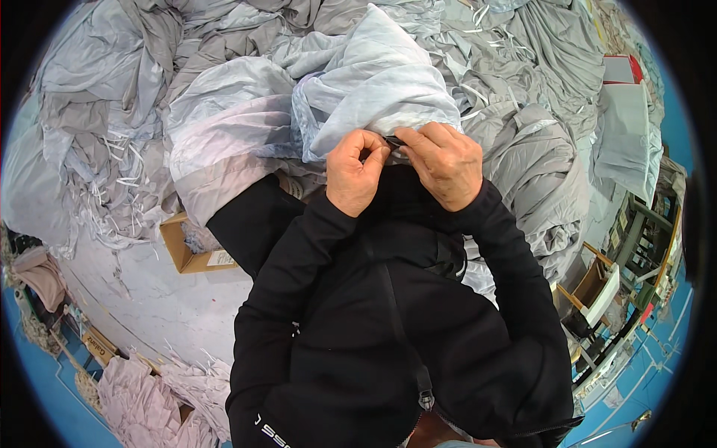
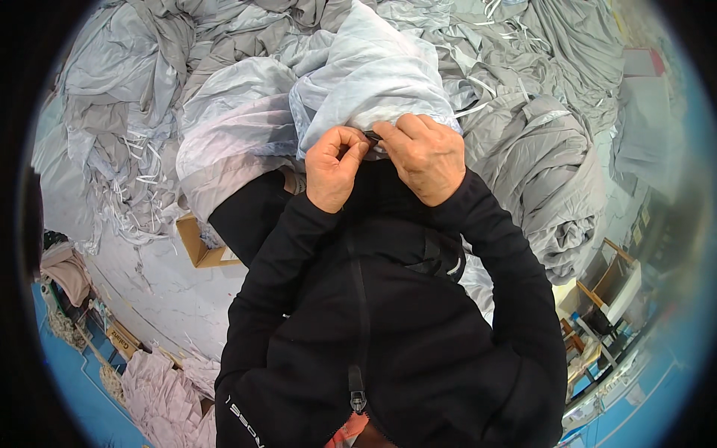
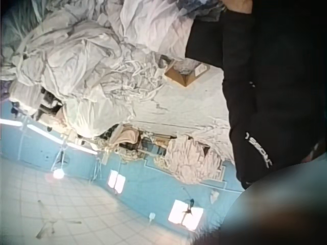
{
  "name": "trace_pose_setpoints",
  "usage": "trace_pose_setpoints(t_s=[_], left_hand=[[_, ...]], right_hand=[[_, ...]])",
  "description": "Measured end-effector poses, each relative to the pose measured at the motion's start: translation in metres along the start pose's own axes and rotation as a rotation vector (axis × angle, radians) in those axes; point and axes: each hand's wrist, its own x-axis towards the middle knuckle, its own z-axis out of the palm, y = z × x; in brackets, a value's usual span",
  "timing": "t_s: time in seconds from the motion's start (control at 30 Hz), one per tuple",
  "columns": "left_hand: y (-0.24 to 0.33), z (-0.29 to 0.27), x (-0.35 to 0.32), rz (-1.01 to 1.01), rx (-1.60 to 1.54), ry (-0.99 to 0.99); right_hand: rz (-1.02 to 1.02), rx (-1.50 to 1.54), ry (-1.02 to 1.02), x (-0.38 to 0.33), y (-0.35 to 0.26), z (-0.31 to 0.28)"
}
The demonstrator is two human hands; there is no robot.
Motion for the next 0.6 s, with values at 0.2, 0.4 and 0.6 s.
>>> trace_pose_setpoints(t_s=[0.2, 0.4, 0.6], left_hand=[[0.015, -0.013, -0.005, 0.006, 0.020, 0.003], [0.080, -0.132, -0.050, 0.114, 0.264, 0.501], [0.002, -0.342, -0.158, -0.297, 1.115, 0.874]], right_hand=[[-0.006, 0.050, 0.028, 0.002, -0.002, -0.005], [0.343, 0.331, 0.114, -0.013, 0.012, -0.019], [0.496, 0.427, 0.228, -0.037, 0.052, -0.015]])
